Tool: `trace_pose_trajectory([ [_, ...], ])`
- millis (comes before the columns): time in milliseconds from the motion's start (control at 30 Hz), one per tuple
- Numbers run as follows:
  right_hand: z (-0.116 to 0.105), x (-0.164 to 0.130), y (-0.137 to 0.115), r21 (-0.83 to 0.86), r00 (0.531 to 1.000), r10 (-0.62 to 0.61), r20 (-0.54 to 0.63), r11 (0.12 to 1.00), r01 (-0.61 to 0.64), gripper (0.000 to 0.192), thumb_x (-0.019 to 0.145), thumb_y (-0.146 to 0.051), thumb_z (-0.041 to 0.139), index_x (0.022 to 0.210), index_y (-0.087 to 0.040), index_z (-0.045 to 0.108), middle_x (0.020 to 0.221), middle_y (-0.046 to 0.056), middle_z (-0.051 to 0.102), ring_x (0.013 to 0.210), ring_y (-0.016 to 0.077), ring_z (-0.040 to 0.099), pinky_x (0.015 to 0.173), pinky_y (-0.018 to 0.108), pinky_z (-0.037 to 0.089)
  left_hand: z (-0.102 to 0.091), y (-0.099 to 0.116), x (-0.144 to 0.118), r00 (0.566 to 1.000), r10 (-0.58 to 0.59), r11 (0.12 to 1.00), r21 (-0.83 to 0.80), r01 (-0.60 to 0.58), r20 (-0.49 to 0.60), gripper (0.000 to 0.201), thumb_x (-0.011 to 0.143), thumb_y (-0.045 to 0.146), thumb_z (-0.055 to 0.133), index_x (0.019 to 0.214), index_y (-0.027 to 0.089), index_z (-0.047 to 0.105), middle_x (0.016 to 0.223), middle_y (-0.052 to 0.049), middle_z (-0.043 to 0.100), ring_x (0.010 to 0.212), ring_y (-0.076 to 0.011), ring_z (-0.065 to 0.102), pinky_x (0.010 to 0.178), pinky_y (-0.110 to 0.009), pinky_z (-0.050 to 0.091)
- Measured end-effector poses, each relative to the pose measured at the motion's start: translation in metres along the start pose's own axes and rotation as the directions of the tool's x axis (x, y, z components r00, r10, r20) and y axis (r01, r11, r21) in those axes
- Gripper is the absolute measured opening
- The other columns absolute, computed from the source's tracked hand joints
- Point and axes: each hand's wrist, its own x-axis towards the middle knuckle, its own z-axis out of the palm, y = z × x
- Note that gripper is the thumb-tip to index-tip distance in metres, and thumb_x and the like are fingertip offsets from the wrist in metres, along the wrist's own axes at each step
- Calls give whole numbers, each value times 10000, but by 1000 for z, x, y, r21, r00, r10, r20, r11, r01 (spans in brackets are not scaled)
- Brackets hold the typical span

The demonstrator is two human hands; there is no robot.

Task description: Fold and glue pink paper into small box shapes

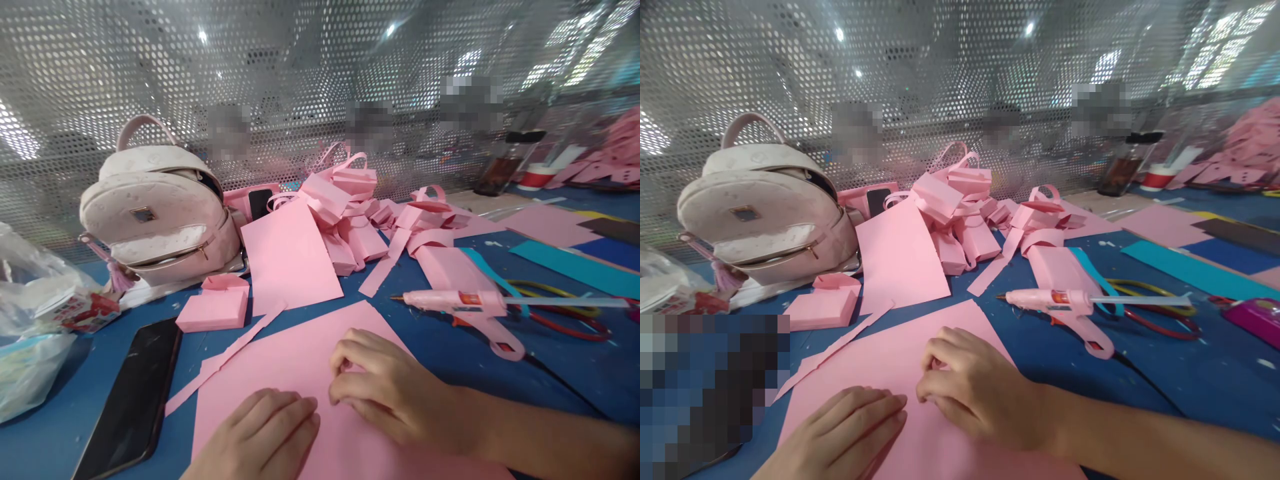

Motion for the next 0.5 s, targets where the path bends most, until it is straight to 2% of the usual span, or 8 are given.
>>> trace_pose_trajectory([
  [300, -1, 0, 0, 71, 997, 30, -74, 997, -25, 246, 959, -90, 440, 961, -190, 665, 914, 42, 606, 856, 178, 505, 757, 306, 386, 0, 0, 0, 1000, 1, 1000, 3, -1, 1, 370, 1058, 182, 357, 1264, 124, 658, 1198, -94, 727, 1046, -205, 662, 909, -304, 586],
  [500, 0, 0, -2, 72, 998, 42, -52, 997, -38, 180, 953, -121, 500, 914, -191, 662, 898, 36, 632, 845, 179, 512, 770, 314, 393, 0, 0, 0, 1000, -3, 1000, 6, 3, -24, 369, 1060, 168, 348, 1247, 129, 664, 1173, -84, 739, 1040, -193, 670, 915, -290, 585],
])
